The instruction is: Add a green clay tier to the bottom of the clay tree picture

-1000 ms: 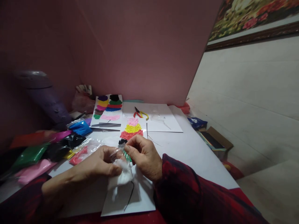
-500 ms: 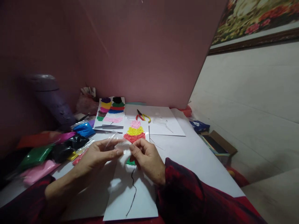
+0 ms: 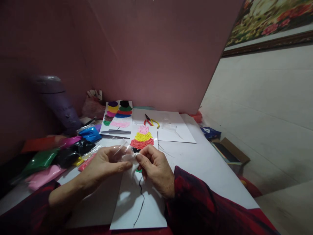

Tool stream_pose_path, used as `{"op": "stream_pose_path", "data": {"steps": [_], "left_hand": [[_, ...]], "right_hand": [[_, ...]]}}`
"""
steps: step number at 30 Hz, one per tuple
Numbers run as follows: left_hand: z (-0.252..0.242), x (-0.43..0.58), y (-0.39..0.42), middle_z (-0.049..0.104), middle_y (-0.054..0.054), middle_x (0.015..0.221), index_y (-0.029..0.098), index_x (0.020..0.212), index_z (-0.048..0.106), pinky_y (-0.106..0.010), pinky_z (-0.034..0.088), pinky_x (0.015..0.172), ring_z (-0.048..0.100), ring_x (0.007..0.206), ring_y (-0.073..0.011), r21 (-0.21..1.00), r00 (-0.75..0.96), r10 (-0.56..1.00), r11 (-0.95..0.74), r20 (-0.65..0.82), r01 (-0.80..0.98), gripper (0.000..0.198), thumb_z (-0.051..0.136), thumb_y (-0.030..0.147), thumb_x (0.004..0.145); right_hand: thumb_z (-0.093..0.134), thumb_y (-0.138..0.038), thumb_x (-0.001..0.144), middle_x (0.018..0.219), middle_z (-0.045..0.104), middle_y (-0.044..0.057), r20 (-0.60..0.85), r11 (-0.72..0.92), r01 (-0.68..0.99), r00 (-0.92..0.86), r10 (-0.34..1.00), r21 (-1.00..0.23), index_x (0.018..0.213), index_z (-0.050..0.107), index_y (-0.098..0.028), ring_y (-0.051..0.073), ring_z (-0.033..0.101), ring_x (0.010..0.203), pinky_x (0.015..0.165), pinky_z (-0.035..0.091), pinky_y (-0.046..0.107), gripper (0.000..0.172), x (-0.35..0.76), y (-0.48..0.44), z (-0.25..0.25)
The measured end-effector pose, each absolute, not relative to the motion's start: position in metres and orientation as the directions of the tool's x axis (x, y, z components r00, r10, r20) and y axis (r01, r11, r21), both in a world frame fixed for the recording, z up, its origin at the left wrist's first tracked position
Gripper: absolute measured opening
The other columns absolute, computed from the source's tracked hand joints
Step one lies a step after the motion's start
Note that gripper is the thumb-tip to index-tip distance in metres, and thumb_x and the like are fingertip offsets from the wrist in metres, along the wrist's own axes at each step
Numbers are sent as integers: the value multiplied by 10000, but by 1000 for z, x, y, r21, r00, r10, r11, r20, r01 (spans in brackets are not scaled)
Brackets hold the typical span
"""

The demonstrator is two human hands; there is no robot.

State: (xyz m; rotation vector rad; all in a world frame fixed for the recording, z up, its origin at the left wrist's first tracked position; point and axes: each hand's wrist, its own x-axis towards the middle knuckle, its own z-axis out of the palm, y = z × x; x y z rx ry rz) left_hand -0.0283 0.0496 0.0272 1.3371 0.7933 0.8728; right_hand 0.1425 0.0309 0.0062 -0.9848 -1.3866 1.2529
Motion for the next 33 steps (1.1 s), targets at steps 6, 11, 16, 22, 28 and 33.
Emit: {"op": "stream_pose_path", "data": {"steps": [6,11,16,22,28,33], "left_hand": [[31,-28,51,525,34,626,135,674,610,-222,342,605,455,621,-102,1000,511,859,-15,15,-5,91,682,180,642],[31,-27,51,476,49,590,138,640,560,-214,309,573,411,577,-88,997,528,849,57,-18,-56,153,702,182,606],[26,-24,54,483,60,578,145,647,549,-200,325,549,420,545,-75,987,475,880,58,20,-149,225,762,181,584],[19,-23,58,654,-13,701,134,764,665,-274,458,651,595,657,-155,976,391,920,84,1,-199,288,829,240,553],[12,-27,60,717,-53,798,155,965,710,-294,478,655,639,683,-177,948,422,897,239,-133,-211,454,849,223,538],[17,-27,55,710,-56,761,158,945,709,-289,475,613,636,639,-178,946,486,860,270,-152,-181,371,820,273,610]], "right_hand": [[602,-422,843,535,480,-68,151,148,-30,-188,970,-988,744,499,-171,58,417,419,398,330,188,289,141,28,7],[603,-410,839,529,477,-63,172,176,9,-167,971,-984,733,508,-168,62,410,424,403,320,193,281,141,28,7],[600,-411,837,496,457,-73,189,191,8,-122,974,-982,718,503,-177,64,402,395,387,312,194,280,142,31,7],[609,-422,835,507,470,-73,202,204,15,-73,977,-979,716,502,-176,59,413,385,378,317,187,293,147,38,6],[604,-440,829,501,465,-77,196,198,12,-97,976,-980,713,499,-181,59,412,374,364,324,186,303,147,39,4],[587,-409,844,497,464,-74,201,206,33,-112,973,-978,709,489,-180,61,420,388,374,311,182,283,146,36,5]]}}
